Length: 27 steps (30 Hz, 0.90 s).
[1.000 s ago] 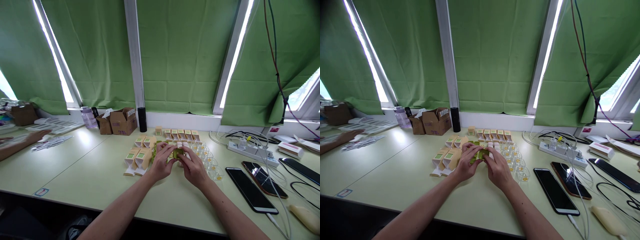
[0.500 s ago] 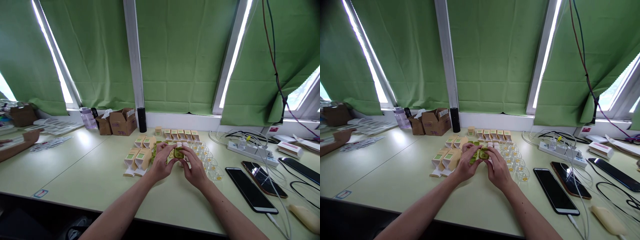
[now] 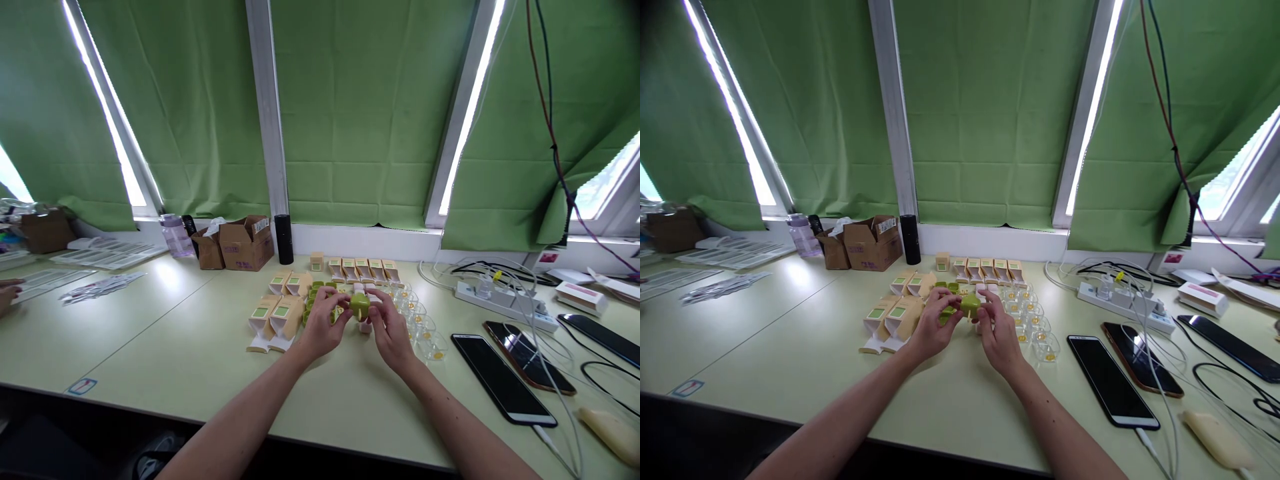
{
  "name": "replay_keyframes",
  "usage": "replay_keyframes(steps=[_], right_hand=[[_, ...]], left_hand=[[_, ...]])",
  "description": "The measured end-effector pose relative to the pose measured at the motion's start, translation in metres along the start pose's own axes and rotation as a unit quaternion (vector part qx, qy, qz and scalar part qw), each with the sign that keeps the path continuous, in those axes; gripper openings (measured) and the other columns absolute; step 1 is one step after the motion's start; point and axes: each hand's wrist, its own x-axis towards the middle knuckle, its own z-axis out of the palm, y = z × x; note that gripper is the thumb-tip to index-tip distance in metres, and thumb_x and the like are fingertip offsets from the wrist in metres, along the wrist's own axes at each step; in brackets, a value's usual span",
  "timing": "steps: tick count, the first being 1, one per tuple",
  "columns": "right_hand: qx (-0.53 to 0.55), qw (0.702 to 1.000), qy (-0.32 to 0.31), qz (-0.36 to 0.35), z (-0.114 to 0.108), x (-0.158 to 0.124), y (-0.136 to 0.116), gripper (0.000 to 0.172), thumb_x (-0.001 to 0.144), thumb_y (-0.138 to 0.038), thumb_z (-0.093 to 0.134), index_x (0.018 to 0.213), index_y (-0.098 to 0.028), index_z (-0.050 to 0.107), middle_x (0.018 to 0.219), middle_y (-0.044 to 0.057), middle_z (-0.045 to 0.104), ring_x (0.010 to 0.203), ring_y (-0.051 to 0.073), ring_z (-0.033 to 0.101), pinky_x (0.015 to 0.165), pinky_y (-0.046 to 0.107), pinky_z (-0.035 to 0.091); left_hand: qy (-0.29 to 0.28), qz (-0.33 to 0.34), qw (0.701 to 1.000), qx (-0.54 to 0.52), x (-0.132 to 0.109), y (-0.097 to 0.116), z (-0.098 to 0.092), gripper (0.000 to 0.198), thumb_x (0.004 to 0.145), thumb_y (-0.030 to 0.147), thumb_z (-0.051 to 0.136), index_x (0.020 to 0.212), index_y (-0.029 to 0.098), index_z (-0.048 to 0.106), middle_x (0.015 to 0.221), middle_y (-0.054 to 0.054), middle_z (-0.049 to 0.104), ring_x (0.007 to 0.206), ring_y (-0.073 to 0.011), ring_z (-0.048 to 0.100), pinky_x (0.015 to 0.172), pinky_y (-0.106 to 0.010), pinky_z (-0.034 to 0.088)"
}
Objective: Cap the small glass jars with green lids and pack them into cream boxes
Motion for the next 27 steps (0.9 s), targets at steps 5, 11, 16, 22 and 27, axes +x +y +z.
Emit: replay_keyframes(steps=[5,11,16,22,27], right_hand=[[-0.024,0.999,-0.031,-0.033,0.001,-0.002,0.002,0.053,0.099,-0.032,0.059,0.150,-0.030,0.046,0.095,0.003,0.073,0.076,0.020,0.068,0.076,0.037,0.057],[-0.021,1.000,-0.006,-0.005,0.003,0.002,0.001,0.042,0.092,-0.027,0.064,0.133,-0.028,0.055,0.084,0.000,0.069,0.071,0.019,0.063,0.070,0.034,0.052],[0.004,1.000,0.002,0.001,0.000,0.004,0.000,0.034,0.090,-0.031,0.068,0.122,-0.026,0.058,0.089,0.002,0.067,0.075,0.019,0.060,0.069,0.034,0.049],[0.049,0.999,-0.004,0.012,-0.004,0.006,-0.002,0.023,0.094,-0.039,0.065,0.112,-0.025,0.062,0.097,0.005,0.068,0.084,0.022,0.061,0.071,0.034,0.047],[0.057,0.998,-0.031,0.004,-0.007,0.007,-0.005,0.023,0.095,-0.043,0.064,0.108,-0.025,0.063,0.098,0.005,0.068,0.087,0.022,0.061,0.074,0.035,0.046]], left_hand=[[0.014,-0.059,0.997,-0.049,0.002,-0.001,0.000,0.017,0.099,0.031,0.061,0.107,0.018,0.067,0.109,-0.011,0.056,0.095,-0.0219,0.063,0.087,-0.038,0.059],[-0.013,-0.079,0.996,-0.043,0.003,0.004,-0.002,0.021,0.100,0.036,0.059,0.102,0.017,0.067,0.105,-0.011,0.056,0.102,-0.0250,0.060,0.091,-0.041,0.055],[-0.025,-0.077,0.996,-0.040,0.003,0.004,-0.004,0.023,0.103,0.033,0.052,0.103,0.017,0.068,0.106,-0.012,0.056,0.109,-0.0272,0.056,0.094,-0.042,0.053],[-0.026,-0.047,0.998,-0.033,0.004,0.003,-0.002,0.023,0.095,0.021,0.064,0.118,0.021,0.061,0.110,-0.011,0.062,0.119,-0.0294,0.051,0.103,-0.047,0.049],[-0.027,-0.015,0.999,-0.032,0.006,0.009,-0.005,0.035,0.090,0.014,0.067,0.122,0.023,0.057,0.118,-0.011,0.064,0.124,-0.0299,0.047,0.107,-0.049,0.047]])
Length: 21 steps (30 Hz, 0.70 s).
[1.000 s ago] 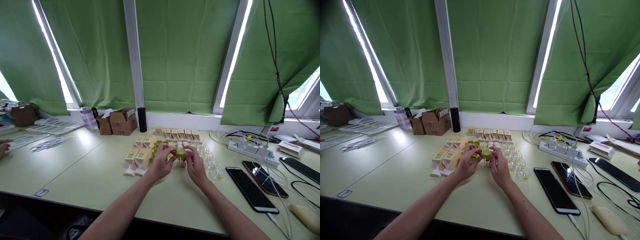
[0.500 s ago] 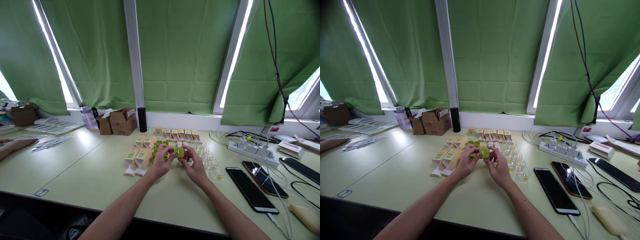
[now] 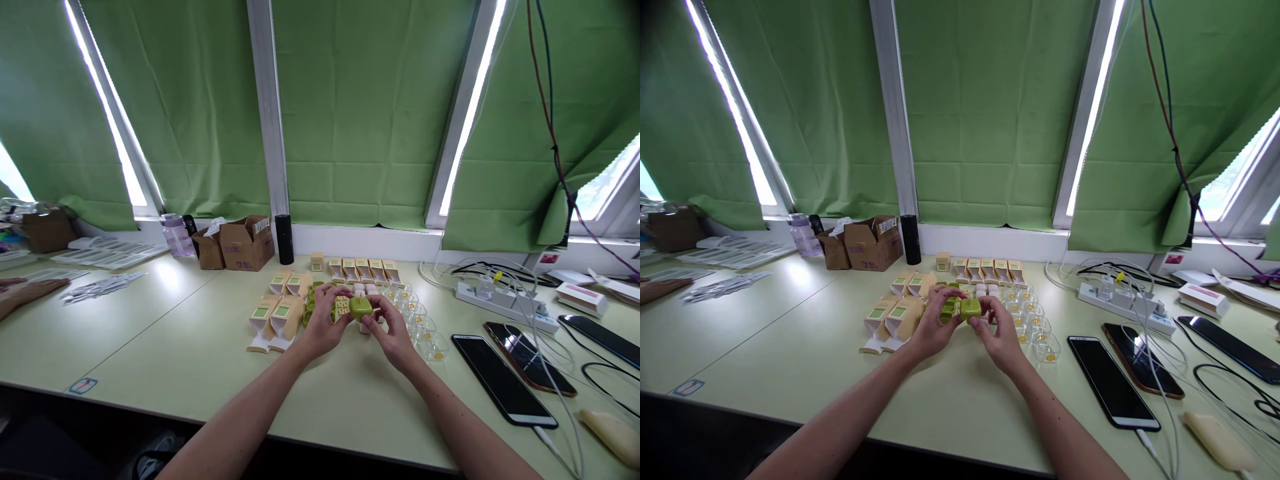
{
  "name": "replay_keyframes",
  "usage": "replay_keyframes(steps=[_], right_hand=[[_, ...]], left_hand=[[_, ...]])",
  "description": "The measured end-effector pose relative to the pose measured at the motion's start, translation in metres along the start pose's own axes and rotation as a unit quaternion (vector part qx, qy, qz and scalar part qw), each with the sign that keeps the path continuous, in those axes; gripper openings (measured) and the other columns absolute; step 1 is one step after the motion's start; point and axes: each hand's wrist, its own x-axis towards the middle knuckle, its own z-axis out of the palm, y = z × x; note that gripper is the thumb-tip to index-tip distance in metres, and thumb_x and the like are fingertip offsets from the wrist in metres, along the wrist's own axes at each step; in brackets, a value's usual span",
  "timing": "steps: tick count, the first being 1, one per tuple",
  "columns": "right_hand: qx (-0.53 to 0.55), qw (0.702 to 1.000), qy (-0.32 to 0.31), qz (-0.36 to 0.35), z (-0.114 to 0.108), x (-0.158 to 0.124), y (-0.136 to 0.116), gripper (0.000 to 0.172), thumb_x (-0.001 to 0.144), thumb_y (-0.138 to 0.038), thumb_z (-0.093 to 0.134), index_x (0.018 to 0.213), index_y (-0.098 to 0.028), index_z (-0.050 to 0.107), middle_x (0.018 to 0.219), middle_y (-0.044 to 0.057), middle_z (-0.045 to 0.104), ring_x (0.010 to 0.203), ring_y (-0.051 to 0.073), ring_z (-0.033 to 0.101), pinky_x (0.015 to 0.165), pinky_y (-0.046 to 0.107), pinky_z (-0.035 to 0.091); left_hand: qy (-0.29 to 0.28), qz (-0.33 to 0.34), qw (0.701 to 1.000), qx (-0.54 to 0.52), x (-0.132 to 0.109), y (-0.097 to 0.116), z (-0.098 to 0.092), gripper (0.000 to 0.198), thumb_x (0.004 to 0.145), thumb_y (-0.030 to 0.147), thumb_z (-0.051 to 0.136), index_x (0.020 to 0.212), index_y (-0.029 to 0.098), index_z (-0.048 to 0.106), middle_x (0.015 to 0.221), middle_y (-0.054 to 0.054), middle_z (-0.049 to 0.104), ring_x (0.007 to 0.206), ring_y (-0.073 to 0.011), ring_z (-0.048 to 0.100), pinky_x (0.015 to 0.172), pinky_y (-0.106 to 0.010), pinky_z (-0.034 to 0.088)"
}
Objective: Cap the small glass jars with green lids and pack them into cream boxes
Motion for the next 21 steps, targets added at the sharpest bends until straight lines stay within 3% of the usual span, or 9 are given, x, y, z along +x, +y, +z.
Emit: replay_keyframes(steps=[5,13,21], right_hand=[[-0.015,1.000,0.004,0.001,-0.003,0.001,0.002,0.025,0.094,-0.046,0.063,0.107,-0.024,0.063,0.095,0.004,0.066,0.083,0.022,0.059,0.074,0.035,0.045],[-0.060,0.998,-0.018,-0.006,-0.007,0.002,0.004,0.025,0.093,-0.046,0.062,0.106,-0.024,0.062,0.098,0.005,0.063,0.086,0.022,0.057,0.072,0.034,0.045],[-0.086,0.996,-0.028,-0.011,-0.012,0.003,0.008,0.026,0.094,-0.047,0.061,0.108,-0.025,0.063,0.105,0.006,0.065,0.097,0.026,0.058,0.080,0.037,0.045]], left_hand=[[-0.023,0.017,1.000,0.007,-0.001,0.002,-0.005,0.046,0.088,0.015,0.069,0.131,0.023,0.056,0.129,-0.012,0.061,0.129,-0.0317,0.043,0.112,-0.051,0.042],[-0.006,0.059,0.998,0.028,0.000,0.001,-0.005,0.049,0.087,0.014,0.070,0.133,0.024,0.056,0.126,-0.010,0.063,0.125,-0.0311,0.044,0.109,-0.050,0.042],[-0.003,0.037,0.999,0.040,0.000,0.001,-0.008,0.048,0.088,0.022,0.076,0.133,0.024,0.058,0.125,-0.011,0.063,0.126,-0.0321,0.045,0.110,-0.051,0.043]])
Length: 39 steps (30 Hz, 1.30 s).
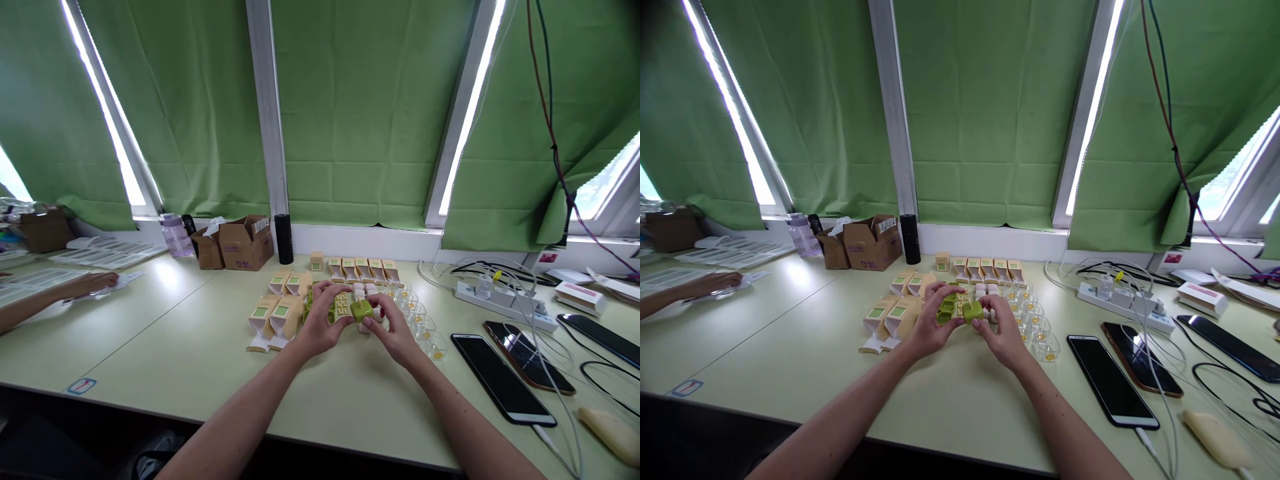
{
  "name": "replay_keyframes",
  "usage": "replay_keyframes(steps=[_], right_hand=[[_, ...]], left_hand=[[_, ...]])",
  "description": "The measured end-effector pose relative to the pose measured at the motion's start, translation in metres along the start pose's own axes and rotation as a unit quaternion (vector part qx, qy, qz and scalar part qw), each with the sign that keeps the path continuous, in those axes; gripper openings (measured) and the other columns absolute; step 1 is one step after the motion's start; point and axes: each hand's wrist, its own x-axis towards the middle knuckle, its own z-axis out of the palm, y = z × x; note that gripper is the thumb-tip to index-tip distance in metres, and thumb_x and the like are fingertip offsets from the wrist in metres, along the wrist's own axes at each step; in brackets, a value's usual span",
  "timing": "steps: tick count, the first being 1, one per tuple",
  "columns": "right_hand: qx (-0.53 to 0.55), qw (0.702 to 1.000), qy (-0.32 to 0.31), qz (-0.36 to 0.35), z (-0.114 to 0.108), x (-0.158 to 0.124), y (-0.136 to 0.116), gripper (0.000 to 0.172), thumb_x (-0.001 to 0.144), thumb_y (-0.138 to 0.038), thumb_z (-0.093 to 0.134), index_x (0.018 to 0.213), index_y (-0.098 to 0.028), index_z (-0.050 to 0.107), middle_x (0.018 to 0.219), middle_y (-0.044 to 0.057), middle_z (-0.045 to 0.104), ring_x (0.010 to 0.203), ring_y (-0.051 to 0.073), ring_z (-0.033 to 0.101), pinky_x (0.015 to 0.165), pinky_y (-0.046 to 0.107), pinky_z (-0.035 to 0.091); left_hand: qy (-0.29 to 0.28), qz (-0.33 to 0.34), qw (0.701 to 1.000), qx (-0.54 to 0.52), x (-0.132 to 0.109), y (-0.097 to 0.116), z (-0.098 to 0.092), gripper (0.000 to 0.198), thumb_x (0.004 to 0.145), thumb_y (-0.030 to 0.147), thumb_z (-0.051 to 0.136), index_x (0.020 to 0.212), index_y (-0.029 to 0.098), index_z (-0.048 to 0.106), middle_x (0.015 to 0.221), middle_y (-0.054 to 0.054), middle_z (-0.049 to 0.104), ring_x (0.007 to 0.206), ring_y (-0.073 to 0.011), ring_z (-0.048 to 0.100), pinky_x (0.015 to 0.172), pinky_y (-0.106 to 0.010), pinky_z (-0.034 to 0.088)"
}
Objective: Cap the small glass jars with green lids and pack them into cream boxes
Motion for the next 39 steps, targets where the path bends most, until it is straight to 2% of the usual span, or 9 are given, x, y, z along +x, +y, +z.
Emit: replay_keyframes(steps=[8,12,17,21,23,25,28,35,39], right_hand=[[0.006,1.000,0.024,0.014,0.008,-0.003,-0.002,0.028,0.094,-0.050,0.063,0.107,-0.025,0.063,0.101,0.006,0.063,0.095,0.025,0.057,0.079,0.036,0.046],[-0.001,0.999,0.029,0.016,0.010,-0.002,-0.003,0.029,0.095,-0.050,0.063,0.108,-0.024,0.065,0.103,0.007,0.065,0.097,0.025,0.059,0.079,0.036,0.046],[0.000,0.997,0.072,0.005,0.006,0.000,-0.001,0.029,0.101,-0.045,0.055,0.119,-0.025,0.067,0.105,0.008,0.069,0.098,0.026,0.062,0.080,0.038,0.047],[-0.103,0.989,0.107,0.001,0.001,0.003,0.004,0.015,0.095,-0.032,0.061,0.107,-0.025,0.067,0.100,0.008,0.071,0.098,0.029,0.061,0.084,0.043,0.048],[-0.186,0.979,0.078,-0.019,0.000,0.003,0.008,0.010,0.090,-0.023,0.063,0.098,-0.026,0.068,0.100,0.008,0.073,0.101,0.031,0.059,0.085,0.045,0.048],[-0.261,0.964,0.032,-0.038,0.000,0.001,0.010,0.015,0.085,-0.016,0.064,0.095,-0.026,0.069,0.101,0.009,0.073,0.103,0.032,0.058,0.086,0.046,0.047],[-0.339,0.939,-0.024,-0.052,0.003,-0.002,0.012,0.021,0.081,-0.013,0.067,0.097,-0.026,0.071,0.105,0.009,0.073,0.105,0.033,0.057,0.088,0.047,0.045],[-0.422,0.901,-0.084,-0.061,0.012,-0.006,0.010,0.031,0.073,-0.016,0.076,0.103,-0.025,0.071,0.114,0.013,0.070,0.114,0.036,0.053,0.091,0.048,0.039],[-0.438,0.892,-0.090,-0.056,0.013,-0.006,0.011,0.028,0.074,-0.015,0.075,0.101,-0.023,0.071,0.113,0.014,0.069,0.114,0.037,0.052,0.091,0.048,0.038]], left_hand=[[-0.043,0.038,0.998,0.020,-0.001,0.002,0.003,0.057,0.088,0.017,0.074,0.141,0.026,0.056,0.133,-0.012,0.065,0.129,-0.0329,0.046,0.112,-0.055,0.043],[-0.056,0.036,0.998,0.003,-0.001,0.002,0.005,0.044,0.089,0.016,0.073,0.132,0.026,0.065,0.131,-0.012,0.068,0.131,-0.0331,0.047,0.114,-0.057,0.041],[-0.001,-0.069,0.992,-0.107,-0.001,-0.010,0.010,0.042,0.089,0.024,0.076,0.130,0.024,0.067,0.131,-0.014,0.065,0.135,-0.0319,0.048,0.114,-0.053,0.045],[0.028,-0.173,0.953,-0.247,0.002,-0.023,0.011,0.051,0.088,0.042,0.079,0.133,0.022,0.067,0.138,-0.015,0.062,0.126,-0.0284,0.059,0.113,-0.049,0.047],[0.027,-0.215,0.922,-0.319,0.003,-0.026,0.010,0.058,0.085,0.049,0.082,0.134,0.021,0.067,0.132,-0.015,0.067,0.120,-0.0268,0.064,0.110,-0.047,0.049],[0.027,-0.244,0.893,-0.378,0.004,-0.027,0.010,0.062,0.081,0.051,0.085,0.133,0.021,0.067,0.124,-0.013,0.072,0.113,-0.0251,0.068,0.107,-0.045,0.051],[0.035,-0.257,0.869,-0.422,0.004,-0.025,0.008,0.060,0.080,0.052,0.086,0.129,0.022,0.070,0.118,-0.010,0.075,0.109,-0.0235,0.070,0.104,-0.043,0.053],[0.041,-0.249,0.860,-0.444,0.005,-0.020,0.006,0.064,0.081,0.052,0.085,0.134,0.022,0.065,0.121,-0.010,0.075,0.115,-0.0246,0.070,0.104,-0.039,0.052],[0.053,-0.255,0.859,-0.440,0.004,-0.021,0.007,0.060,0.082,0.054,0.083,0.129,0.021,0.064,0.119,-0.011,0.076,0.113,-0.0251,0.070,0.103,-0.039,0.051]])
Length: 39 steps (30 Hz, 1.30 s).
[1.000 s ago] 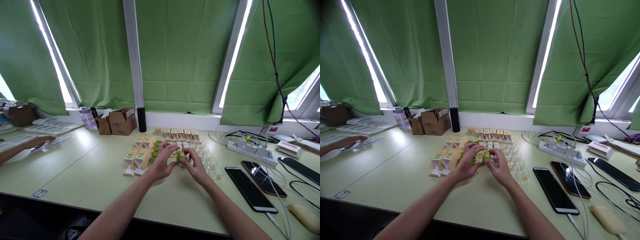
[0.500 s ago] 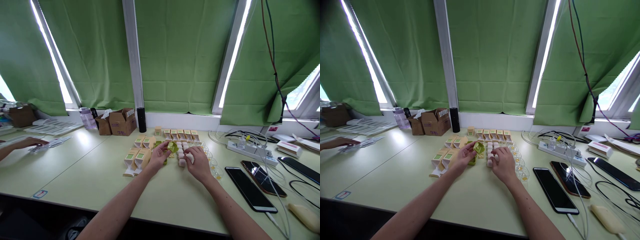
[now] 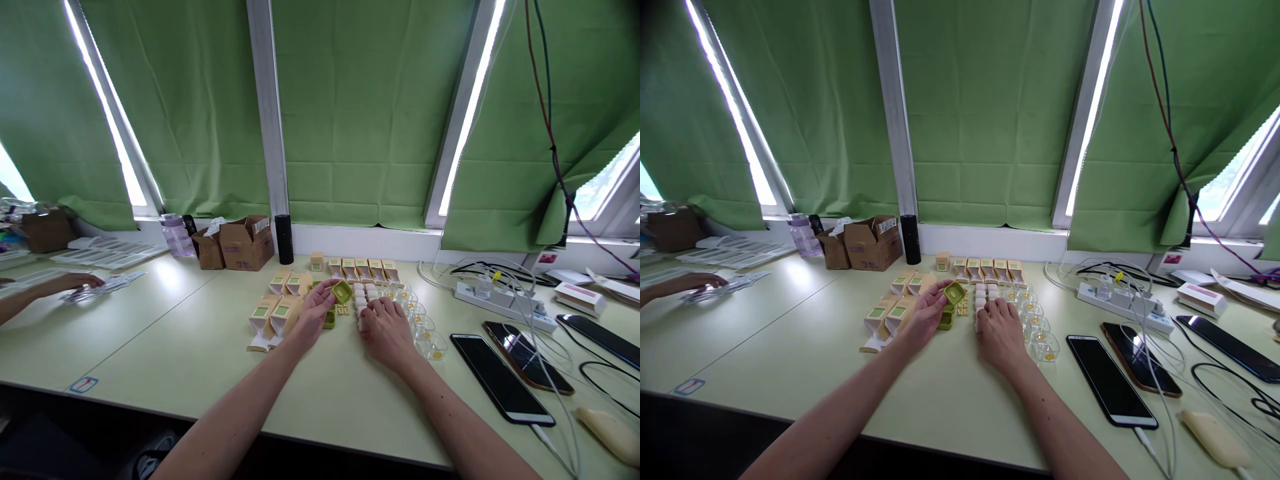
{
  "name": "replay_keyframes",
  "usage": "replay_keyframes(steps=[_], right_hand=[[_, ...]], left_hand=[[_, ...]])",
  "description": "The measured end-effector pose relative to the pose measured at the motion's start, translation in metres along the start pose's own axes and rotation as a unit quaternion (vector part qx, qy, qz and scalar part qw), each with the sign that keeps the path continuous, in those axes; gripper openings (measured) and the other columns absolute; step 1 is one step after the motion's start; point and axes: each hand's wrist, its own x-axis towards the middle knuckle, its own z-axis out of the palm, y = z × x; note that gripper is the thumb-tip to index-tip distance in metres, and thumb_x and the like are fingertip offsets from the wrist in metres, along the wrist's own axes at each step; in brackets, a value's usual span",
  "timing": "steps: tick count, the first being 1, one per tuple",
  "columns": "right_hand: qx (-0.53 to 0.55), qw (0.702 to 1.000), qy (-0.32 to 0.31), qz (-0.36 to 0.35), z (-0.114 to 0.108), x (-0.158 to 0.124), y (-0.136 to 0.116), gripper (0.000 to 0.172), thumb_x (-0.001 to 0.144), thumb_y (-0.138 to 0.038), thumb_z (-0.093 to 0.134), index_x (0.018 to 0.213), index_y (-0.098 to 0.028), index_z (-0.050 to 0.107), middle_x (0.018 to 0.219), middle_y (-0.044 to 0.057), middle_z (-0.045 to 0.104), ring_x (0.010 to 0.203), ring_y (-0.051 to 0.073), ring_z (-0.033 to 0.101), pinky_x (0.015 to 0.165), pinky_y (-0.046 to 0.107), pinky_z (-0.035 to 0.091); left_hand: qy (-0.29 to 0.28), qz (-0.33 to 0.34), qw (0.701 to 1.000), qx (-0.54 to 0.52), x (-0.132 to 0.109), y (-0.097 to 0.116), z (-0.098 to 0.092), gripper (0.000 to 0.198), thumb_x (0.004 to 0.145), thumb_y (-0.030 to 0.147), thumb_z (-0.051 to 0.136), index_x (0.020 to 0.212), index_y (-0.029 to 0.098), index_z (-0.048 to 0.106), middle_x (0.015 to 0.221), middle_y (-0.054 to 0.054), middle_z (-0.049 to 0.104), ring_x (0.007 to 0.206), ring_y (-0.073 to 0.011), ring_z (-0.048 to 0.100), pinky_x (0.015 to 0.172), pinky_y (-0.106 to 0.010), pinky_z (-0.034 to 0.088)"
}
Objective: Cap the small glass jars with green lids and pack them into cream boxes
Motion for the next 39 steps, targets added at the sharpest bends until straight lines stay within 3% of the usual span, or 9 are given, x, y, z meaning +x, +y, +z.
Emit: replay_keyframes(steps=[5,9,12,15,17,22,27,34,39], right_hand=[[0.043,0.998,0.030,0.026,0.001,0.000,0.002,0.024,0.077,-0.013,0.072,0.099,-0.024,0.069,0.111,0.012,0.069,0.110,0.034,0.054,0.090,0.047,0.040],[0.230,0.963,0.112,0.087,0.002,0.004,0.003,0.012,0.088,-0.029,0.070,0.099,-0.025,0.068,0.108,0.010,0.070,0.105,0.032,0.058,0.091,0.048,0.044],[0.449,0.873,0.131,0.137,0.003,0.009,0.003,0.026,0.093,-0.049,0.067,0.101,-0.025,0.067,0.101,0.008,0.070,0.094,0.028,0.062,0.083,0.043,0.051],[0.630,0.752,0.092,0.173,0.003,0.010,0.000,0.041,0.090,-0.061,0.069,0.106,-0.024,0.066,0.096,0.006,0.070,0.080,0.023,0.064,0.071,0.037,0.053],[0.699,0.689,0.065,0.180,0.003,0.010,-0.002,0.043,0.088,-0.062,0.072,0.106,-0.024,0.066,0.097,0.006,0.071,0.078,0.022,0.065,0.068,0.037,0.053],[0.775,0.600,0.046,0.193,-0.004,0.010,-0.007,0.044,0.081,-0.057,0.082,0.107,-0.024,0.067,0.104,0.009,0.075,0.088,0.026,0.071,0.074,0.041,0.057],[0.780,0.591,0.079,0.189,-0.013,0.010,-0.007,0.047,0.075,-0.051,0.089,0.110,-0.028,0.068,0.102,0.005,0.074,0.089,0.024,0.071,0.080,0.042,0.059],[0.794,0.570,0.074,0.195,-0.012,0.011,-0.011,0.045,0.071,-0.045,0.094,0.106,-0.027,0.073,0.102,0.004,0.074,0.096,0.023,0.071,0.093,0.043,0.059],[0.784,0.578,0.085,0.210,-0.012,0.013,-0.009,0.043,0.067,-0.042,0.097,0.101,-0.025,0.076,0.100,0.004,0.075,0.089,0.020,0.070,0.076,0.033,0.058]], left_hand=[[0.005,0.008,1.000,0.029,0.001,-0.002,-0.002,0.060,0.085,0.059,0.077,0.130,0.023,0.063,0.118,-0.011,0.075,0.111,-0.0253,0.070,0.105,-0.043,0.051],[0.014,0.010,0.999,0.039,0.002,-0.002,-0.004,0.059,0.085,0.060,0.076,0.131,0.025,0.063,0.116,-0.010,0.075,0.108,-0.0250,0.070,0.104,-0.046,0.052],[0.014,0.007,0.999,0.039,0.002,-0.004,-0.004,0.058,0.086,0.060,0.075,0.131,0.025,0.063,0.117,-0.010,0.074,0.109,-0.0253,0.070,0.103,-0.046,0.053],[0.013,0.006,0.999,0.033,0.002,-0.006,-0.005,0.057,0.088,0.059,0.073,0.132,0.024,0.064,0.117,-0.010,0.074,0.110,-0.0247,0.070,0.103,-0.045,0.053],[0.013,0.004,0.999,0.031,0.003,-0.006,-0.005,0.056,0.087,0.059,0.074,0.131,0.024,0.066,0.116,-0.010,0.074,0.110,-0.0245,0.069,0.103,-0.044,0.053],[0.010,0.007,0.999,0.036,0.002,-0.005,-0.003,0.051,0.088,0.059,0.074,0.126,0.025,0.071,0.109,-0.008,0.075,0.105,-0.0229,0.070,0.099,-0.041,0.055],[0.008,-0.015,1.000,0.024,0.001,-0.003,-0.001,0.055,0.084,0.059,0.079,0.125,0.022,0.073,0.107,-0.008,0.075,0.102,-0.0236,0.069,0.098,-0.040,0.054],[-0.013,-0.016,0.999,0.031,-0.002,0.000,0.004,0.051,0.085,0.055,0.080,0.122,0.019,0.074,0.107,-0.008,0.076,0.103,-0.0224,0.069,0.098,-0.034,0.052],[-0.001,-0.015,0.999,0.052,-0.004,0.003,0.008,0.054,0.084,0.056,0.080,0.122,0.018,0.074,0.107,-0.010,0.076,0.102,-0.0228,0.069,0.095,-0.034,0.053]])
